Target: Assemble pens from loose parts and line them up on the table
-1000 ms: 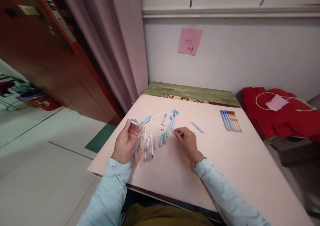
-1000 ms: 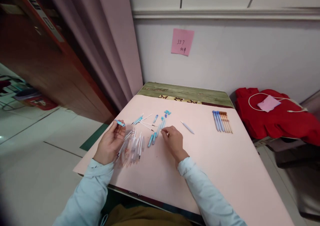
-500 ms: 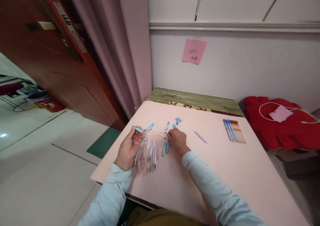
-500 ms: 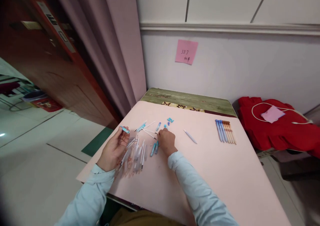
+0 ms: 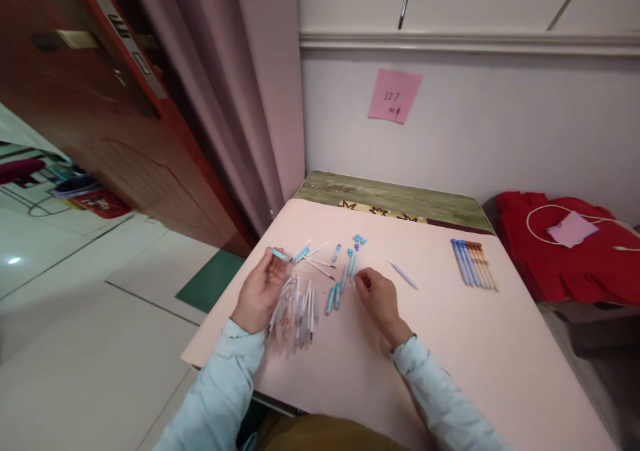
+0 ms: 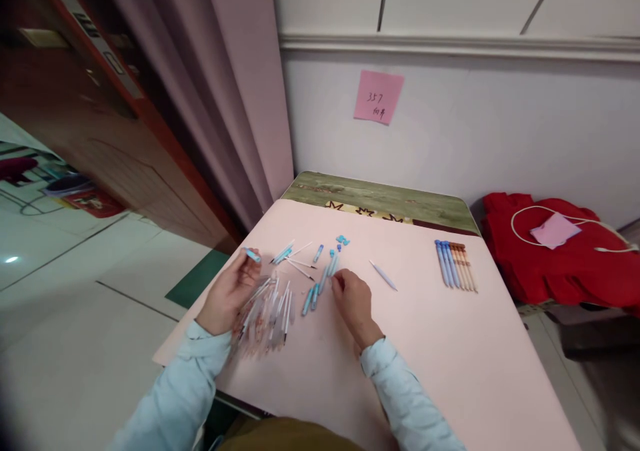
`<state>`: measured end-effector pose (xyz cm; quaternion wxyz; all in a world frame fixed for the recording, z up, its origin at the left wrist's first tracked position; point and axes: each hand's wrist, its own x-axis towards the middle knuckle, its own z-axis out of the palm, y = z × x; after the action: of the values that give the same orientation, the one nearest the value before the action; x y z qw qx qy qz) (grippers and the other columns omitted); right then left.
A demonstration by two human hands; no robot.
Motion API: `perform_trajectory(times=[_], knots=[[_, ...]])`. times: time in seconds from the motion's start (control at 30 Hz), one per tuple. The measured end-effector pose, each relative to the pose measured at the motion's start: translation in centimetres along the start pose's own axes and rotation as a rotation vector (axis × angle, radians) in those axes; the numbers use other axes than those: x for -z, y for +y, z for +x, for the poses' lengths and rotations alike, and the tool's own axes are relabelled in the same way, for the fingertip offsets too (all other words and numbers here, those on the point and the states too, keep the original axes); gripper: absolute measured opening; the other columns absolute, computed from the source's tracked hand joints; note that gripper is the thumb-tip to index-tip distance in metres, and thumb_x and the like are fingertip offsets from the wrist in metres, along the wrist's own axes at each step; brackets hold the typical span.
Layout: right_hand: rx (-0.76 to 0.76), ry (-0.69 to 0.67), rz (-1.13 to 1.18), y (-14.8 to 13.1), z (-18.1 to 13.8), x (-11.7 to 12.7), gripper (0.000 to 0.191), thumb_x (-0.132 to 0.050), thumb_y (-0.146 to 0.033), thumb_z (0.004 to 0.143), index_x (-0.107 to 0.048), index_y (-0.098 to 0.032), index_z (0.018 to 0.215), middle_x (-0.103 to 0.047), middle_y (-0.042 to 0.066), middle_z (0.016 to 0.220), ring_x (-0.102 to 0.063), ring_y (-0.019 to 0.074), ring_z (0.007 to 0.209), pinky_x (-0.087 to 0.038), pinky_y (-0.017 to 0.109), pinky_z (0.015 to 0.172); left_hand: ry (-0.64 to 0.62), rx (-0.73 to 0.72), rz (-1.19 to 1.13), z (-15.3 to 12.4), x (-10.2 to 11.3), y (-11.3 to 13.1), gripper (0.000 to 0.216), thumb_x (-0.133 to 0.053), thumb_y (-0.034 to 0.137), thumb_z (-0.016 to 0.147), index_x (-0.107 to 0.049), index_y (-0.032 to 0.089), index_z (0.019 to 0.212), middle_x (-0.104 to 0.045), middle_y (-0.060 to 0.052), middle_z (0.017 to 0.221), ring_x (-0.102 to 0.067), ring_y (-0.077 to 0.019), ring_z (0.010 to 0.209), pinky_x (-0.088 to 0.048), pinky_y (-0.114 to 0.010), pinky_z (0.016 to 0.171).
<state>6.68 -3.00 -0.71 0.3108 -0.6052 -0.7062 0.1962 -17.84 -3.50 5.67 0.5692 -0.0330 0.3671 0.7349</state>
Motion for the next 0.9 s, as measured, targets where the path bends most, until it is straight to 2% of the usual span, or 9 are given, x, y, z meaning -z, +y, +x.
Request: perform_trajectory(times=[0.17,0.37,0.5,0.57,0.67,0.8,0.9], knots=[[0.015,-0.067,-0.022,1.2,-1.2,-0.1,0.015,-0.051,-0.024,0.089,-0.066,-0.021,0.084,-0.069,0.001,0.080,-0.062,0.0153,0.068,-0.039,0.024,0.062,0.090,-0.087,-0.015,1.0,0.7,3.0,0.018,-0.050,0.012,0.096,-0.061,0.010,0.082,-0.069,-0.004,0.069,-0.067,-0.0092,0.060,-0.058,-0.019,0.061],[0.067,-0.102,-0.201,0.5,-1.5,-0.3,0.018,-0.053,-0.026,0.093,-0.070,-0.022,0.090,-0.069,0.003,0.090,-0.065,0.0147,0.076,-0.037,0.022,0.060,0.143,-0.076,-0.023,1.0,1.7,2.9,0.018,-0.049,0.010,0.095,-0.061,0.009,0.082,-0.069,-0.004,0.069,-0.067,-0.0097,0.059,-0.059,-0.020,0.059],[0.166,-0.114,-0.148,-2.1,0.0,-0.7,0.018,-0.053,-0.027,0.096,-0.071,-0.022,0.095,-0.069,0.002,0.092,-0.065,0.0129,0.075,-0.042,0.021,0.067,0.160,-0.063,0.000,1.0,1.6,2.5,0.017,-0.049,0.010,0.096,-0.061,0.009,0.083,-0.069,-0.004,0.069,-0.067,-0.0095,0.058,-0.059,-0.020,0.058],[0.242,-0.178,-0.134,-4.0,1.4,-1.7,0.020,-0.052,-0.027,0.097,-0.071,-0.022,0.098,-0.069,0.003,0.096,-0.066,0.0133,0.082,-0.043,0.021,0.072,0.147,-0.048,0.001,0.9,1.3,2.3,0.018,-0.048,0.010,0.096,-0.061,0.009,0.083,-0.069,-0.004,0.069,-0.067,-0.0093,0.059,-0.059,-0.019,0.059],[0.307,-0.345,-0.243,-6.6,3.5,-4.3,0.021,-0.050,-0.026,0.098,-0.071,-0.022,0.099,-0.070,0.004,0.099,-0.066,0.0149,0.088,-0.045,0.021,0.075,0.106,-0.044,0.001,0.6,1.0,2.2,0.019,-0.047,0.010,0.096,-0.061,0.009,0.083,-0.069,-0.004,0.070,-0.067,-0.0096,0.061,-0.059,-0.020,0.060],[0.326,-0.407,-0.293,-8.2,5.2,-7.8,0.021,-0.051,-0.022,0.096,-0.071,-0.018,0.096,-0.069,0.008,0.099,-0.067,0.0172,0.087,-0.047,0.024,0.074,0.115,-0.062,0.000,0.1,1.3,2.7,0.018,-0.048,0.010,0.096,-0.061,0.010,0.083,-0.069,-0.004,0.071,-0.068,-0.0096,0.061,-0.059,-0.020,0.060],[0.336,-0.431,-0.314,-8.5,5.6,-9.4,0.022,-0.049,-0.016,0.094,-0.071,-0.014,0.094,-0.069,0.012,0.098,-0.068,0.0191,0.085,-0.049,0.026,0.072,0.120,-0.058,-0.005,-0.2,1.6,2.7,0.018,-0.048,0.010,0.096,-0.062,0.010,0.085,-0.069,-0.004,0.071,-0.067,-0.0095,0.061,-0.059,-0.020,0.060]])
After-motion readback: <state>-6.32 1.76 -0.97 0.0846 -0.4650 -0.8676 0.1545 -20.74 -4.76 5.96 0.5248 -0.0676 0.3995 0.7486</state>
